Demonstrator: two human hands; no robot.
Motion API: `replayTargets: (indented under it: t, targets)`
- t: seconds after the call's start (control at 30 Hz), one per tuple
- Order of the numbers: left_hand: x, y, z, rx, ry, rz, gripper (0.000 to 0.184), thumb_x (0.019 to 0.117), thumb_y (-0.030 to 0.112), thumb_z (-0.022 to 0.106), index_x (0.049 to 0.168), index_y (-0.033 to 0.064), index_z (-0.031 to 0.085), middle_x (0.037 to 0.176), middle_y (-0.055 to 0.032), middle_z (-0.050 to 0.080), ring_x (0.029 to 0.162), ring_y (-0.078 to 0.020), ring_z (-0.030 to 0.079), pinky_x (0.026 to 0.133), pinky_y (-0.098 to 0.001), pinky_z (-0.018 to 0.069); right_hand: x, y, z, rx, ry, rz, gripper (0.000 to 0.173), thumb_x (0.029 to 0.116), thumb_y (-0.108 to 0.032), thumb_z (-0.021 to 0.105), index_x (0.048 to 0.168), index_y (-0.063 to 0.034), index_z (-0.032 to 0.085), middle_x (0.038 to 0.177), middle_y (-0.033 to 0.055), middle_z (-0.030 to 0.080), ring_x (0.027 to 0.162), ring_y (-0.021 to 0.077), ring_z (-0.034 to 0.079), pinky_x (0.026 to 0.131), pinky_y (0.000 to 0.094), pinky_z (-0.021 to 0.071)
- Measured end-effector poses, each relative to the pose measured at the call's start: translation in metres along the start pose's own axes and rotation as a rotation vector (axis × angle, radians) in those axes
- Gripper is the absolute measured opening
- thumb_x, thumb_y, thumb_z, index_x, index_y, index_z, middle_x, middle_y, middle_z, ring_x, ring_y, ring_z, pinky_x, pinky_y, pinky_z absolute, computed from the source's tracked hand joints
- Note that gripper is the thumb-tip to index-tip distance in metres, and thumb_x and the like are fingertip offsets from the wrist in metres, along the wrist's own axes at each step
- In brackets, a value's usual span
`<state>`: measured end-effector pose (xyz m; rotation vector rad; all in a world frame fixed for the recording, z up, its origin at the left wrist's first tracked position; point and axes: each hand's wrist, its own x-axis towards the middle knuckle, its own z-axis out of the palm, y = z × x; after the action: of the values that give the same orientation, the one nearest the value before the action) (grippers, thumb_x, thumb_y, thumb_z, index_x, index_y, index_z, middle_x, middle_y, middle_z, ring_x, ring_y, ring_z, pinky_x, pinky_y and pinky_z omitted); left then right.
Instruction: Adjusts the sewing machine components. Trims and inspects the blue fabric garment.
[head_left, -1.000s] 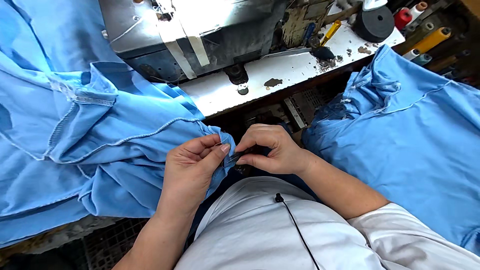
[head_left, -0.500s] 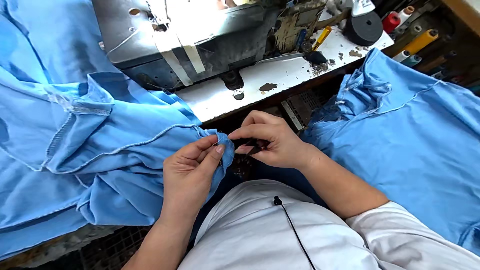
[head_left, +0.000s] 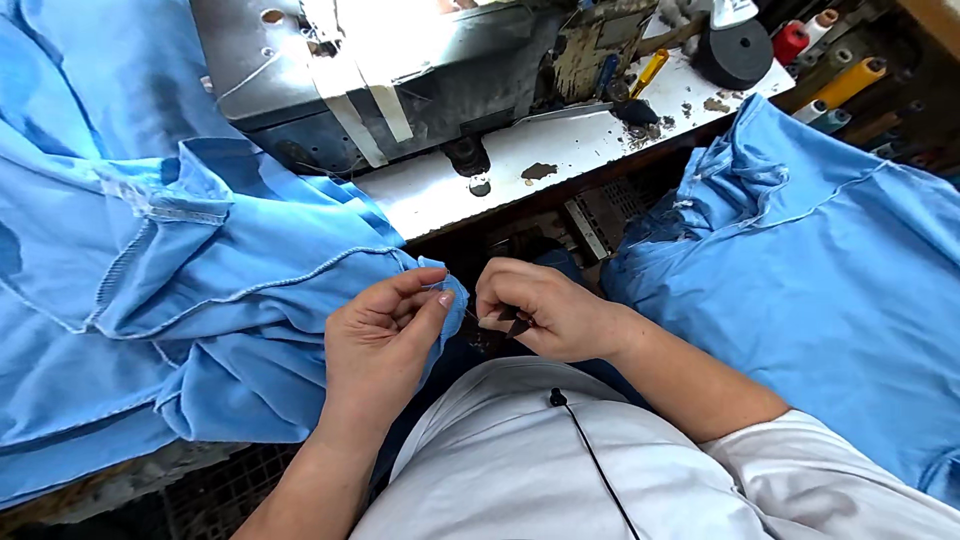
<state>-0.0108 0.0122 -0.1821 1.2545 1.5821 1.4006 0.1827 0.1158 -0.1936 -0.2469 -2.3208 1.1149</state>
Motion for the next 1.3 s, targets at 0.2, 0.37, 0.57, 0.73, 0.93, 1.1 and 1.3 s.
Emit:
replayTargets:
  t: [0.2,0.37,0.57,0.73,0.93,1.1,1.3]
  targets:
    - [0.005,0.001,-0.005,-0.038,-0.119,0.016,0.032,0.0903,0.003,0.071,0.121,0.0108,0.068,0.088,0.0024,0.076,0.075,-0.0064,0.072,0.07,-0.0222,0.0621,0.018,-0.001,0.01,0.252,0.02,-0.121,0.005,0.0958,0.006,0.06,0.092,0.0078,0.062,0.087,0.013,0.063,0.07,0.0097,0.063,0.063,0.0227,0.0575]
    - [0.0,-0.002,-0.007,0.209,-0.082,0.053,0.035,0.0914,0.005,0.069,0.123,0.0136,0.055,0.086,0.0094,0.073,0.07,0.0028,0.068,0.064,-0.0155,0.057,0.025,0.018,0.005,-0.408,-0.109,-0.237,0.007,0.0892,0.002,0.068,0.095,-0.0007,0.069,0.09,0.0124,0.067,0.079,0.0233,0.069,0.061,0.0358,0.0583]
    - [0.0,0.001,-0.032,0.097,-0.064,0.032,0.032,0.0923,0.006,0.069,0.121,0.0164,0.059,0.088,0.0081,0.074,0.075,-0.0013,0.071,0.069,-0.0187,0.0605,0.028,0.055,-0.048,-0.449,-0.056,0.192,0.013,0.096,-0.005,0.064,0.105,0.0017,0.07,0.095,0.0151,0.071,0.086,0.0255,0.07,0.08,0.0411,0.0591]
    - [0.008,0.016,-0.037,-0.009,-0.204,0.107,0.028,0.0958,0.017,0.068,0.123,0.0171,0.062,0.09,0.0068,0.075,0.074,-0.0027,0.07,0.067,-0.0178,0.0601,0.058,0.028,-0.013,0.215,-0.066,-0.022,0.032,0.0961,-0.002,0.061,0.127,0.005,0.067,0.135,0.0198,0.06,0.114,0.0181,0.064,0.093,0.0293,0.0562]
    - [0.003,0.024,-0.076,0.131,-0.19,0.123,0.036,0.0848,0.021,0.081,0.118,0.0241,0.068,0.09,0.0114,0.074,0.073,-0.0012,0.07,0.066,-0.0167,0.06,0.063,0.034,-0.019,0.233,-0.067,-0.065,0.016,0.1008,-0.005,0.058,0.094,0.0051,0.068,0.082,0.0065,0.065,0.073,0.0029,0.059,0.067,0.018,0.0489]
    - [0.003,0.008,-0.103,0.32,-0.283,0.344,0.011,0.1007,0.021,0.06,0.1,0.0179,0.071,0.099,0.0084,0.071,0.089,0.0002,0.067,0.079,-0.0174,0.0571,0.059,0.023,-0.003,0.206,0.119,-0.022,0.012,0.0989,-0.005,0.061,0.092,0.0029,0.067,0.077,0.0038,0.062,0.067,0.0023,0.056,0.06,0.0168,0.0476]
    - [-0.01,0.012,-0.1,0.774,-0.017,0.39,0.034,0.1003,0.014,0.044,0.097,-0.0008,0.075,0.111,-0.0149,0.072,0.106,-0.0193,0.067,0.089,-0.0357,0.0537,0.04,-0.008,0.035,-0.117,0.122,-0.284,0.008,0.0935,-0.002,0.068,0.098,0.0,0.074,0.091,0.0114,0.071,0.08,0.0152,0.069,0.071,0.0281,0.0591]
